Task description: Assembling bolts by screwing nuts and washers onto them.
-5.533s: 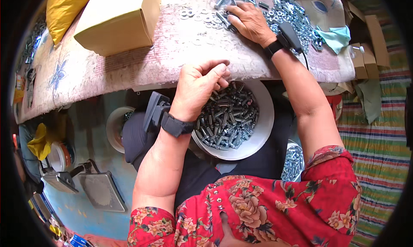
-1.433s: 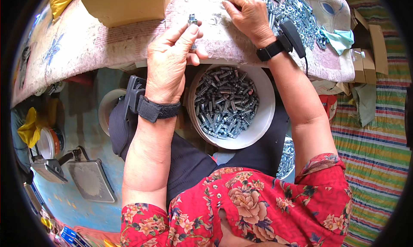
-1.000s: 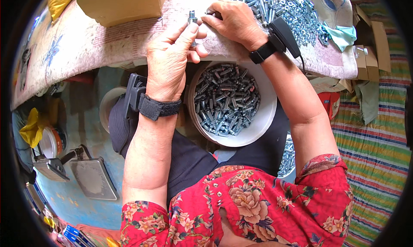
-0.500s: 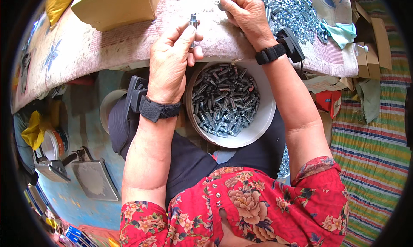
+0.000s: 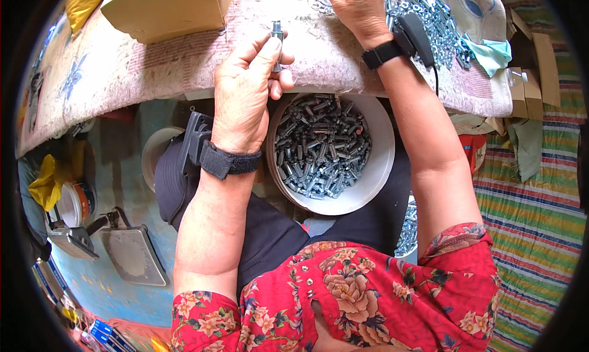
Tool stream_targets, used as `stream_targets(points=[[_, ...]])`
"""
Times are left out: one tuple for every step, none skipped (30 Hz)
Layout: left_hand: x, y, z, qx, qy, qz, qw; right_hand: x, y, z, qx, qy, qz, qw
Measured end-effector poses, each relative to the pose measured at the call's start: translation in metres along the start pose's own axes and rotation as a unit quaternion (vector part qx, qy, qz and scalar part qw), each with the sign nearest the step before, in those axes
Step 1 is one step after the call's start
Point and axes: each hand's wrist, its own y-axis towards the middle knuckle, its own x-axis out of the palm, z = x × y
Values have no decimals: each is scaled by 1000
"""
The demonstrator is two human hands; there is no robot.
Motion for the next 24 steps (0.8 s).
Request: stream_targets(points=[[-1,-1,0,-2,-1,2,1000,2,0,-3,0,0,0,1000],[-2,-1,1,-2,-1,3,1000,5,0,-8,0,-18,-33,999],[-2,-1,0,-5,-5,0,1000,6,-1,-11,0,-38,-66,997],[-3,0,0,-8,-10,-3,1000,4,-1,-13,-2,-38,-67,997],[-2,0,-1,-8,-11,-2,1000,2,-2,-14,-19,-57,-102,993],[-1,-1,1,-8,-9,-4,1000,0,-1,-16,-38,-74,-137,987],[-1,-1,2,-8,-7,-6,1000,-2,-1,-18,-56,-91,-171,979],[-2,-2,2,-7,-7,-3,1000,-4,-3,-19,-82,-88,-190,974],[-3,-1,0,-9,-9,-2,1000,-6,-5,-20,-82,-88,-191,974],[-4,0,-1,-12,-11,-1,1000,-8,-7,-22,-92,-70,-194,974],[-4,0,-2,-12,-11,-1,1000,-9,-8,-21,-102,-51,-196,974],[-2,-1,2,-13,-11,-3,1000,-1,-7,-4,-240,-74,-169,953],[-1,-1,1,-17,-15,-8,1000,5,-5,4,-238,-78,-170,953],[-1,0,-1,-19,-16,-12,1000,10,-5,13,-282,-107,-208,930],[-3,-1,1,-18,-10,-8,1000,13,-2,10,-330,-129,-241,904],[-5,-3,3,-16,-3,-3,1000,20,-1,3,-309,-229,-303,872],[-5,-3,4,-15,-2,-1,1000,24,0,-1,-310,-227,-302,872],[-6,-3,4,-14,-2,-4,1000,33,-4,2,-273,-147,-232,922],[-2,-1,1,-15,-4,-15,1000,42,-12,15,-228,-73,-159,958],[21,5,-1,-19,-17,-50,998,57,-25,81,-374,-373,-8,849],[3,2,1,-15,-4,-25,1000,59,-18,42,-380,-343,0,859],[-13,-3,2,-12,3,-6,1000,27,-2,-12,-231,-220,-179,931],[-14,-4,3,-10,0,-7,1000,-7,7,-36,-59,-107,-349,929],[-9,-3,3,-11,-4,-14,1000,-20,0,-27,-92,-48,-273,956]])
